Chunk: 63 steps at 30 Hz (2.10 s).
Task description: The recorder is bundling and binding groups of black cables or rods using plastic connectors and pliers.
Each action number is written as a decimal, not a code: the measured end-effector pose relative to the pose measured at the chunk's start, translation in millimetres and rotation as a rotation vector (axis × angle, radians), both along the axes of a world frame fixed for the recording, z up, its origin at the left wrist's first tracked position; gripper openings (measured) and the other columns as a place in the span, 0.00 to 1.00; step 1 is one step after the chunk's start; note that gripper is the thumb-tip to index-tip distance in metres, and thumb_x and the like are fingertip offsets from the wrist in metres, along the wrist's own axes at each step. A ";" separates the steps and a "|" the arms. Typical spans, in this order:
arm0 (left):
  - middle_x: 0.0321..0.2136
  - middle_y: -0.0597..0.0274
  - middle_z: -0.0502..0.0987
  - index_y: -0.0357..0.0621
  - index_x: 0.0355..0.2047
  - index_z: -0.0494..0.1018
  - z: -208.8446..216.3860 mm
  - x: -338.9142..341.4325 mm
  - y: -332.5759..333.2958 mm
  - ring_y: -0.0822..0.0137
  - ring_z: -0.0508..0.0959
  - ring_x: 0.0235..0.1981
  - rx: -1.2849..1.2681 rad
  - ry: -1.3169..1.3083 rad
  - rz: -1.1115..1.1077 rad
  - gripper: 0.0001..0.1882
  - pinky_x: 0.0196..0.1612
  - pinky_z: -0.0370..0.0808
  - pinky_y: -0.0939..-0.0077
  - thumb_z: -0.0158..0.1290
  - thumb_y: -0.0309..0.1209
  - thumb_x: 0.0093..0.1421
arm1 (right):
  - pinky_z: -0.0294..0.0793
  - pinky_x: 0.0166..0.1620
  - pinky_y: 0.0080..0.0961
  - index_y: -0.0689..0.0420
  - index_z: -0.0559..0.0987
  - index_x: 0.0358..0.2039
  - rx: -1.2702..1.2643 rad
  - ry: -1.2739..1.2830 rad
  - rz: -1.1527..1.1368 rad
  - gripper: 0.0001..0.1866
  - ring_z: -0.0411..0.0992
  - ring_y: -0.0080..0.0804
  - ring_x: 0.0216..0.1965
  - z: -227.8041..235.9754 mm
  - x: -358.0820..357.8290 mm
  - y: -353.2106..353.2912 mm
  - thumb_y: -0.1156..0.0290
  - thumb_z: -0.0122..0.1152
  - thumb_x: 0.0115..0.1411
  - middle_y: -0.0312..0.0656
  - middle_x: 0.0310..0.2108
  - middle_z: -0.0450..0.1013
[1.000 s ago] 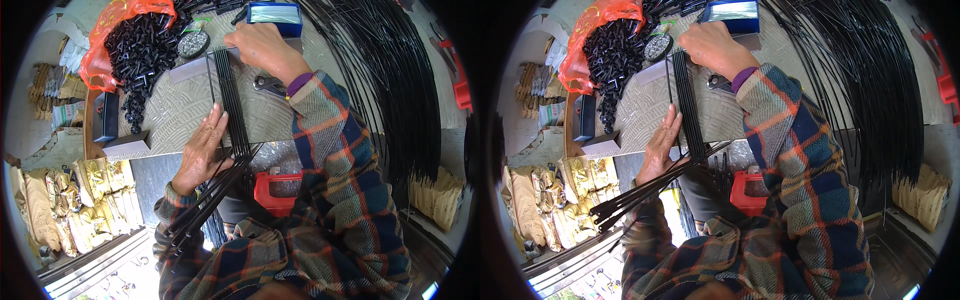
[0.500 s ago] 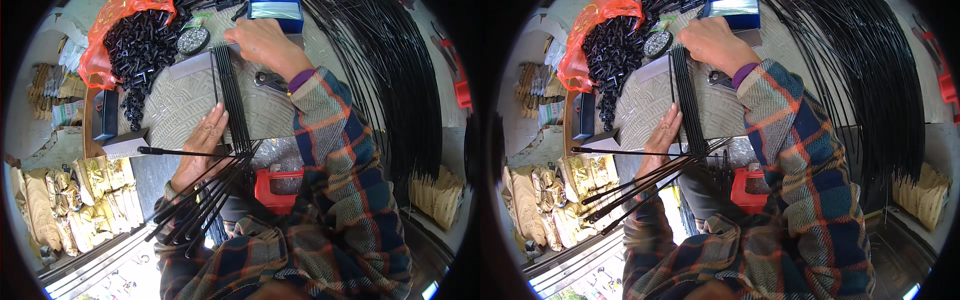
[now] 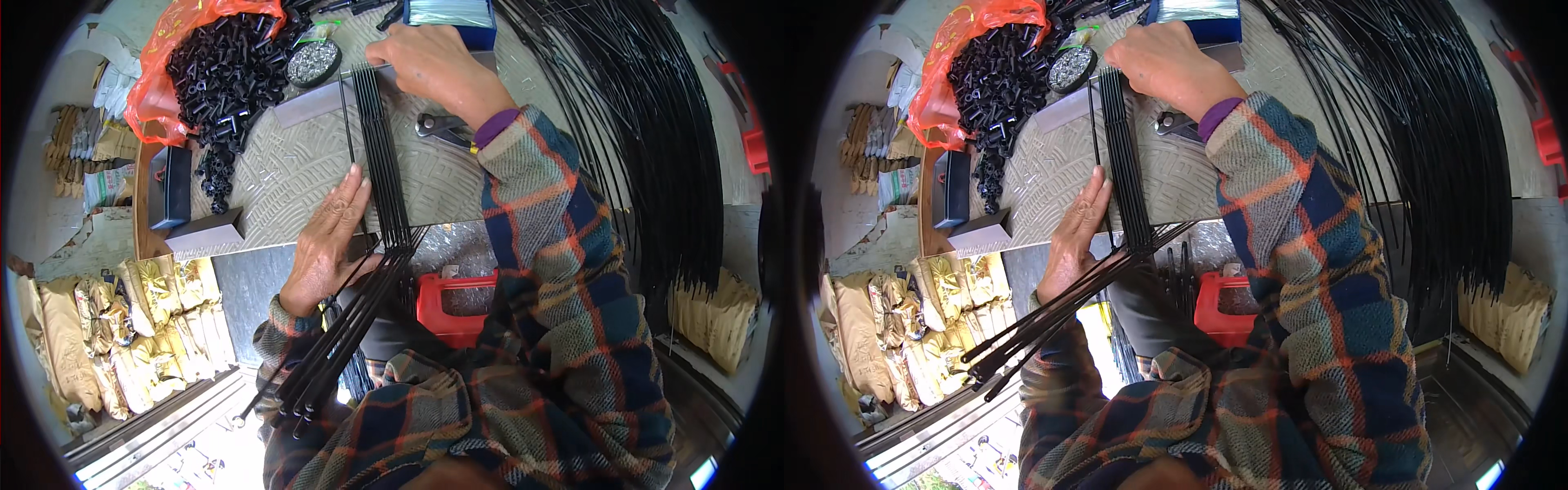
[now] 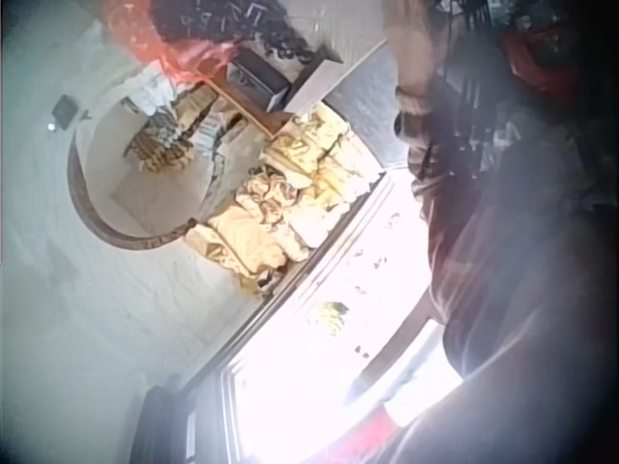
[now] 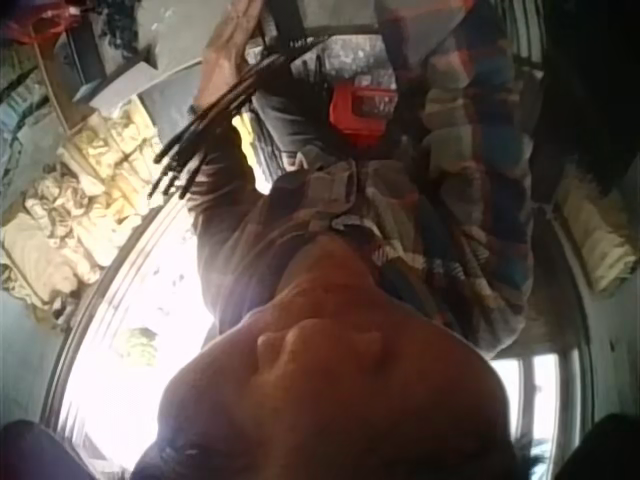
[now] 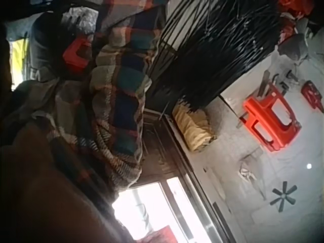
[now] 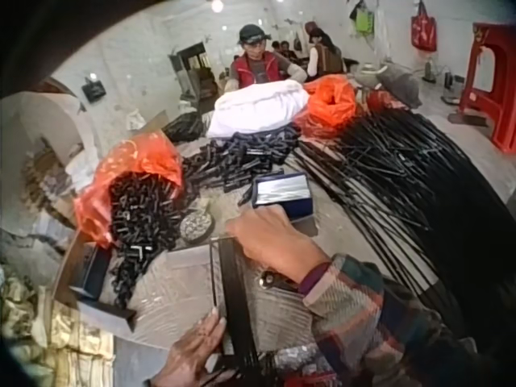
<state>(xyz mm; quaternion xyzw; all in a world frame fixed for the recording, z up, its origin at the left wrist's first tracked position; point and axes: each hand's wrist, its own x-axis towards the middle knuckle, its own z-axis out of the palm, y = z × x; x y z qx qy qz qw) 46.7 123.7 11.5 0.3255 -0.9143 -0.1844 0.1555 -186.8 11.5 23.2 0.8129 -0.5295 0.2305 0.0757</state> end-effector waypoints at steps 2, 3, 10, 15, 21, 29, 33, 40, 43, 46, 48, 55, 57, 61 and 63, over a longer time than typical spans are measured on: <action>0.59 0.45 0.52 0.37 0.57 0.55 2.1 1.1 0.8 0.50 0.58 0.58 0.015 -0.007 0.001 0.47 0.59 0.56 0.61 0.63 0.32 0.35 | 0.70 0.32 0.34 0.49 0.77 0.32 0.012 0.006 0.000 0.13 0.73 0.40 0.31 -0.2 1.6 -0.2 0.79 0.55 0.44 0.41 0.29 0.72; 0.59 0.45 0.52 0.37 0.57 0.55 2.9 2.1 1.1 0.51 0.58 0.58 0.029 -0.015 0.002 0.47 0.59 0.57 0.60 0.63 0.32 0.36 | 0.70 0.32 0.35 0.49 0.77 0.32 0.008 0.002 0.004 0.13 0.73 0.40 0.31 -1.0 3.5 -1.1 0.79 0.55 0.45 0.41 0.29 0.72; 0.59 0.44 0.53 0.36 0.56 0.56 -0.8 -1.1 -0.9 0.50 0.59 0.58 0.002 0.000 -0.021 0.45 0.59 0.57 0.60 0.63 0.33 0.38 | 0.69 0.32 0.35 0.50 0.76 0.30 0.002 -0.030 0.013 0.11 0.73 0.40 0.32 -4.1 1.0 -0.6 0.78 0.56 0.45 0.42 0.29 0.71; 0.58 0.44 0.56 0.35 0.56 0.56 2.5 -2.3 -1.3 0.51 0.58 0.58 -0.041 0.012 -0.045 0.43 0.59 0.57 0.60 0.62 0.35 0.40 | 0.69 0.32 0.35 0.52 0.75 0.29 -0.011 -0.022 0.028 0.09 0.73 0.41 0.32 -3.8 7.3 -4.3 0.78 0.56 0.45 0.42 0.29 0.71; 0.60 0.44 0.50 0.41 0.58 0.55 6.8 -11.0 3.9 0.48 0.52 0.61 -0.054 -0.061 -0.023 0.48 0.61 0.50 0.59 0.60 0.51 0.39 | 0.69 0.31 0.36 0.55 0.74 0.27 -0.121 -0.088 0.028 0.03 0.72 0.41 0.31 -10.6 2.7 -12.1 0.75 0.53 0.49 0.41 0.28 0.71; 0.58 0.50 0.57 0.42 0.55 0.60 3.0 -27.5 -2.5 0.52 0.56 0.59 -0.168 -0.140 -0.056 0.44 0.59 0.56 0.59 0.54 0.57 0.43 | 0.68 0.29 0.38 0.56 0.72 0.25 0.112 0.037 -0.055 0.03 0.71 0.45 0.30 -9.3 -7.1 -26.2 0.72 0.51 0.51 0.42 0.27 0.71; 0.56 0.49 0.59 0.38 0.54 0.61 -0.2 -27.7 -4.5 0.52 0.58 0.59 -0.176 -0.091 -0.059 0.42 0.59 0.57 0.61 0.55 0.54 0.44 | 0.68 0.29 0.37 0.53 0.74 0.26 0.092 -0.012 0.022 0.03 0.71 0.43 0.31 -10.6 -9.2 -24.3 0.72 0.51 0.51 0.40 0.27 0.71; 0.56 0.48 0.60 0.33 0.54 0.60 -1.8 -24.0 -6.8 0.52 0.58 0.59 -0.190 -0.070 -0.084 0.43 0.59 0.57 0.63 0.55 0.53 0.44 | 0.68 0.31 0.36 0.50 0.75 0.28 0.017 -0.124 0.086 0.04 0.72 0.40 0.31 -10.2 -6.0 -21.6 0.73 0.53 0.51 0.39 0.26 0.71; 0.56 0.48 0.60 0.33 0.54 0.60 -0.7 -22.0 -6.1 0.52 0.58 0.59 -0.190 -0.048 -0.090 0.42 0.59 0.57 0.65 0.54 0.52 0.46 | 0.69 0.30 0.36 0.49 0.76 0.29 0.000 -0.066 0.088 0.06 0.72 0.41 0.30 -7.8 -3.5 -21.0 0.74 0.54 0.50 0.39 0.26 0.71; 0.56 0.49 0.60 0.34 0.54 0.60 -0.4 -22.5 -6.0 0.52 0.58 0.59 -0.189 -0.046 -0.087 0.42 0.59 0.57 0.65 0.53 0.53 0.46 | 0.68 0.31 0.36 0.50 0.75 0.28 0.017 -0.047 0.058 0.06 0.72 0.42 0.30 -4.4 -1.0 -18.9 0.75 0.53 0.50 0.40 0.27 0.71; 0.56 0.49 0.60 0.34 0.54 0.60 2.2 -23.6 -5.5 0.53 0.58 0.59 -0.194 -0.045 -0.082 0.42 0.59 0.57 0.65 0.53 0.53 0.46 | 0.69 0.29 0.36 0.52 0.75 0.26 0.005 -0.135 0.074 0.08 0.73 0.43 0.29 -6.6 -3.2 -19.4 0.79 0.54 0.44 0.42 0.25 0.73; 0.57 0.50 0.59 0.35 0.54 0.60 2.1 -16.1 -2.8 0.54 0.58 0.59 -0.186 -0.042 -0.070 0.39 0.59 0.57 0.66 0.51 0.48 0.46 | 0.69 0.32 0.36 0.51 0.75 0.29 0.085 -0.133 0.077 0.06 0.71 0.43 0.31 -8.0 4.7 -19.9 0.75 0.51 0.51 0.39 0.28 0.72; 0.57 0.51 0.59 0.35 0.55 0.59 2.7 -19.3 -3.7 0.54 0.58 0.59 -0.187 -0.026 -0.080 0.39 0.59 0.57 0.65 0.51 0.48 0.46 | 0.69 0.32 0.36 0.51 0.75 0.29 0.026 -0.145 0.061 0.06 0.71 0.43 0.31 -4.0 0.7 -16.2 0.74 0.51 0.51 0.39 0.28 0.72; 0.58 0.52 0.57 0.36 0.55 0.58 1.3 -16.2 -4.6 0.54 0.57 0.59 -0.173 -0.026 -0.085 0.40 0.59 0.57 0.65 0.51 0.48 0.46 | 0.69 0.32 0.36 0.51 0.75 0.28 0.067 -0.099 0.017 0.05 0.71 0.42 0.31 -0.5 6.9 -16.6 0.74 0.51 0.51 0.38 0.27 0.72; 0.58 0.52 0.57 0.36 0.55 0.58 1.5 -16.6 -4.6 0.54 0.57 0.59 -0.175 -0.024 -0.084 0.40 0.59 0.56 0.64 0.52 0.49 0.46 | 0.69 0.31 0.36 0.52 0.74 0.28 0.039 -0.117 0.023 0.04 0.72 0.42 0.30 -0.6 7.6 -17.2 0.74 0.52 0.51 0.38 0.27 0.72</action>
